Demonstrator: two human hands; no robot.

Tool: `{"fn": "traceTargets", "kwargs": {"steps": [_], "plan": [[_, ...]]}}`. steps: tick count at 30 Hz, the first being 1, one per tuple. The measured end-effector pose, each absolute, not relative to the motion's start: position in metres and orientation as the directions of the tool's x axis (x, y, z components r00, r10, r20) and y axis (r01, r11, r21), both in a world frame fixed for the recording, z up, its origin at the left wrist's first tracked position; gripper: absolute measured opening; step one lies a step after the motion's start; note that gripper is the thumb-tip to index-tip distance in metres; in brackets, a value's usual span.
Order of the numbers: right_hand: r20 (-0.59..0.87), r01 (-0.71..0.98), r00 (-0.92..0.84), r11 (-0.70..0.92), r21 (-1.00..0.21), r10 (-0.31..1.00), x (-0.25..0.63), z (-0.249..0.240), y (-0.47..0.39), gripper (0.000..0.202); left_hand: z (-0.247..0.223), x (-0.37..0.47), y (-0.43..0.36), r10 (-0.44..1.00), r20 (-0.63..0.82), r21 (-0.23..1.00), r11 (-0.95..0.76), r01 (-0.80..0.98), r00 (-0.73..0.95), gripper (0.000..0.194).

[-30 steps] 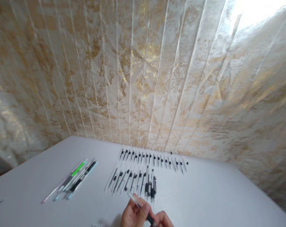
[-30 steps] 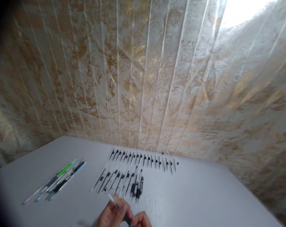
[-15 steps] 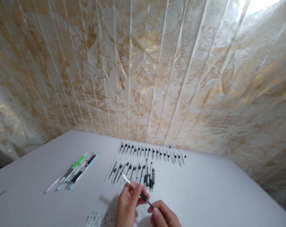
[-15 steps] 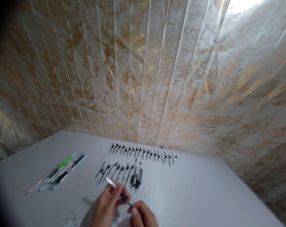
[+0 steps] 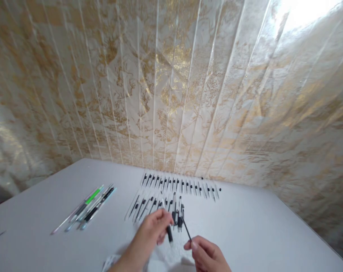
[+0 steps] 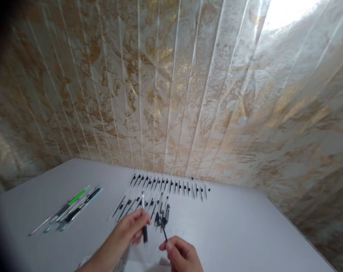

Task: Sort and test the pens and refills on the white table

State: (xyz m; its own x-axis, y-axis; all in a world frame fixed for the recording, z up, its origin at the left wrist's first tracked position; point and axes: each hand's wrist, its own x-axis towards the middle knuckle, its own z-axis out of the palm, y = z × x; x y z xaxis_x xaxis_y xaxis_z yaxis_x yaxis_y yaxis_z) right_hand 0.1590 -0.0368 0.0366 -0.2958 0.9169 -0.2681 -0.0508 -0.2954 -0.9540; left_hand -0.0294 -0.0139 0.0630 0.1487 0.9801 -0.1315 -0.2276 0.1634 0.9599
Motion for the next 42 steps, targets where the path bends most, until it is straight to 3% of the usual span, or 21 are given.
{"fn": "traceTargets", "kwargs": {"steps": [2,5,11,14,16,18,20,23,26,32,37,42], "plan": [[-0.196,0.03,-0.29,-0.196,-0.98,0.937,0.155,0.035,-0.035,0.054,0.053,-0.011,-0.026,0.947,-0.139,0.976,0.179,-0.12,0.289,0.047],[-0.138,0.108,-0.371,-0.105,-0.989,0.918,0.153,0.035,-0.033,0.054,0.043,0.004,-0.039,0.957,-0.109,0.994,0.102,0.039,0.269,0.058],[-0.135,0.125,-0.485,-0.084,-0.989,0.864,0.159,0.041,-0.028,0.054,0.056,0.005,-0.038,0.932,-0.108,0.973,0.028,0.228,0.345,0.053],[-0.203,0.177,-0.479,-0.133,-0.975,0.854,0.165,0.045,-0.017,0.05,0.06,0.008,-0.03,0.931,-0.049,0.972,-0.038,0.231,0.361,0.055],[-0.292,0.322,-0.409,-0.163,-0.933,0.864,0.171,0.047,-0.003,0.044,0.054,0.011,-0.026,0.95,-0.008,0.949,-0.091,0.301,0.313,0.051],[-0.351,0.497,-0.286,-0.175,-0.85,0.892,0.177,0.046,0.015,0.035,0.044,0.013,-0.023,0.956,0.089,0.862,-0.214,0.459,0.279,0.045],[-0.357,0.61,-0.192,-0.174,-0.773,0.914,0.18,0.044,0.033,0.027,0.032,0.015,-0.022,0.924,0.195,0.683,-0.368,0.631,0.329,0.047],[-0.307,0.695,-0.134,-0.131,-0.707,0.942,0.179,0.041,0.049,0.023,0.014,0.017,-0.021,0.881,0.201,0.42,-0.473,0.774,0.429,0.046],[-0.228,0.782,-0.108,-0.059,-0.621,0.968,0.173,0.044,0.053,0.029,-0.004,0.019,-0.02,0.84,0.174,0.3,-0.542,0.785,0.513,0.05],[-0.177,0.902,-0.057,-0.025,-0.431,0.982,0.17,0.052,0.051,0.032,-0.032,0.021,-0.02,0.787,0.234,0.187,-0.613,0.768,0.571,0.055],[-0.15,0.961,0.032,-0.071,-0.268,0.988,0.17,0.05,0.047,0.03,-0.035,0.024,-0.02,0.776,0.323,0.178,-0.613,0.77,0.542,0.061],[-0.134,0.971,-0.013,-0.02,-0.238,0.991,0.166,0.049,0.043,0.031,-0.028,0.024,-0.02,0.791,0.296,0.206,-0.6,0.773,0.535,0.06]]}}
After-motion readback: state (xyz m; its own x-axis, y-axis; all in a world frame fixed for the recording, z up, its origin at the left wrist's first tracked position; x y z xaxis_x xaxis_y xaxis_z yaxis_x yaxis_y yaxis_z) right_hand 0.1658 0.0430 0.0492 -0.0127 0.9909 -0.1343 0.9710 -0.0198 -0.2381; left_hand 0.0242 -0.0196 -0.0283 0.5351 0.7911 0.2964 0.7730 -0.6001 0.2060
